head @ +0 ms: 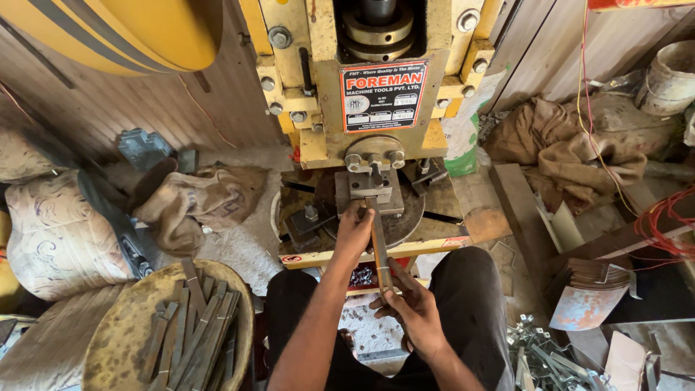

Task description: The person repeatedly picks up metal strips from a bucket, places them into a press machine, and operates the press to shape them. The person then removes the shaped metal strips and places them back into the bucket.

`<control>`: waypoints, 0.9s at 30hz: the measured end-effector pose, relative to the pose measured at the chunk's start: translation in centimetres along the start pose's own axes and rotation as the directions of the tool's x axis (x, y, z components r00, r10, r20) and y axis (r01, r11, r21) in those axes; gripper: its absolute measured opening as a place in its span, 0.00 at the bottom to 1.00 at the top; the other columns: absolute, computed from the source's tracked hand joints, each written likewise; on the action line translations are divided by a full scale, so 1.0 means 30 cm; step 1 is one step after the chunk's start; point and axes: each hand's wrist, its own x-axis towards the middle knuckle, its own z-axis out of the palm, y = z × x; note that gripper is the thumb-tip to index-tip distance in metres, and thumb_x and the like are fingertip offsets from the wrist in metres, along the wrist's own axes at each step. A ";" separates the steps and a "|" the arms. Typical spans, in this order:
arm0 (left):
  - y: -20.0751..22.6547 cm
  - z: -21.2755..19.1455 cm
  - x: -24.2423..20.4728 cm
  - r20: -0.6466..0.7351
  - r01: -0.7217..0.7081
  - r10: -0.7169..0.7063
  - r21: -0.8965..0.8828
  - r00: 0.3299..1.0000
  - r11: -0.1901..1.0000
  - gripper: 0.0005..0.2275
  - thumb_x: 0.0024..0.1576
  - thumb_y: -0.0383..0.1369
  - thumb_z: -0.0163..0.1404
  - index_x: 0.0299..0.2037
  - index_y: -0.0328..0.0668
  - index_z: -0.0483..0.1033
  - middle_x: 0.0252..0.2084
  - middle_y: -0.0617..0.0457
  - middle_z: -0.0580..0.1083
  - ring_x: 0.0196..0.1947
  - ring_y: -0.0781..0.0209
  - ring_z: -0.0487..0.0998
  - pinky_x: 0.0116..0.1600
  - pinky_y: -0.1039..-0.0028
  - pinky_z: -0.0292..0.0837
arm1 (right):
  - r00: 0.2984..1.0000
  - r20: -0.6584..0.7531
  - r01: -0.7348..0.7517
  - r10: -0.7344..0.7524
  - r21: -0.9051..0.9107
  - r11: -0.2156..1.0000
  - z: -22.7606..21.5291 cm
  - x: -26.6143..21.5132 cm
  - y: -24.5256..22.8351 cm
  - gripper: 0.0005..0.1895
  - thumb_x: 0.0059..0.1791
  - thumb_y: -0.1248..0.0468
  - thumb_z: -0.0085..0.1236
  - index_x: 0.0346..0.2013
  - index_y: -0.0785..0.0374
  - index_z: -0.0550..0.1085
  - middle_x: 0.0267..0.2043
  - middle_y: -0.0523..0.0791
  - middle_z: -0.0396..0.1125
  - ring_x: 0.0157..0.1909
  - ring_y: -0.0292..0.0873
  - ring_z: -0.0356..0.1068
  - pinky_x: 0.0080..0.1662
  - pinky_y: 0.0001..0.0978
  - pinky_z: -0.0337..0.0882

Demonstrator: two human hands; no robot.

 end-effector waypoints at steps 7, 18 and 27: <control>-0.081 0.009 0.038 -0.043 -0.135 0.137 0.047 0.990 0.990 0.10 0.60 0.32 0.53 0.44 0.33 0.75 0.27 0.52 0.72 0.27 0.63 0.70 0.33 0.69 0.67 | 1.000 -0.017 -0.004 0.004 0.001 1.000 0.002 0.000 -0.003 0.35 0.52 0.69 0.52 0.73 0.70 0.55 0.51 0.53 0.71 0.39 0.46 0.76 0.39 0.38 0.78; -0.114 0.026 0.062 -0.071 -0.109 0.122 0.161 0.990 0.981 0.16 0.63 0.40 0.52 0.51 0.33 0.76 0.44 0.43 0.77 0.42 0.55 0.76 0.47 0.65 0.72 | 0.993 -0.052 -0.103 0.103 -0.009 0.995 0.007 0.015 -0.026 0.33 0.49 0.65 0.52 0.70 0.65 0.59 0.46 0.53 0.75 0.38 0.49 0.78 0.31 0.40 0.76; -0.210 -0.126 -0.216 0.187 -0.098 0.062 0.190 0.980 0.977 0.22 0.54 0.36 0.60 0.56 0.35 0.71 0.37 0.49 0.80 0.36 0.61 0.82 0.41 0.71 0.77 | 0.849 0.399 -0.280 0.345 -0.213 0.936 -0.140 -0.008 0.296 0.23 0.56 0.63 0.54 0.63 0.73 0.66 0.53 0.53 0.72 0.54 0.46 0.75 0.49 0.40 0.79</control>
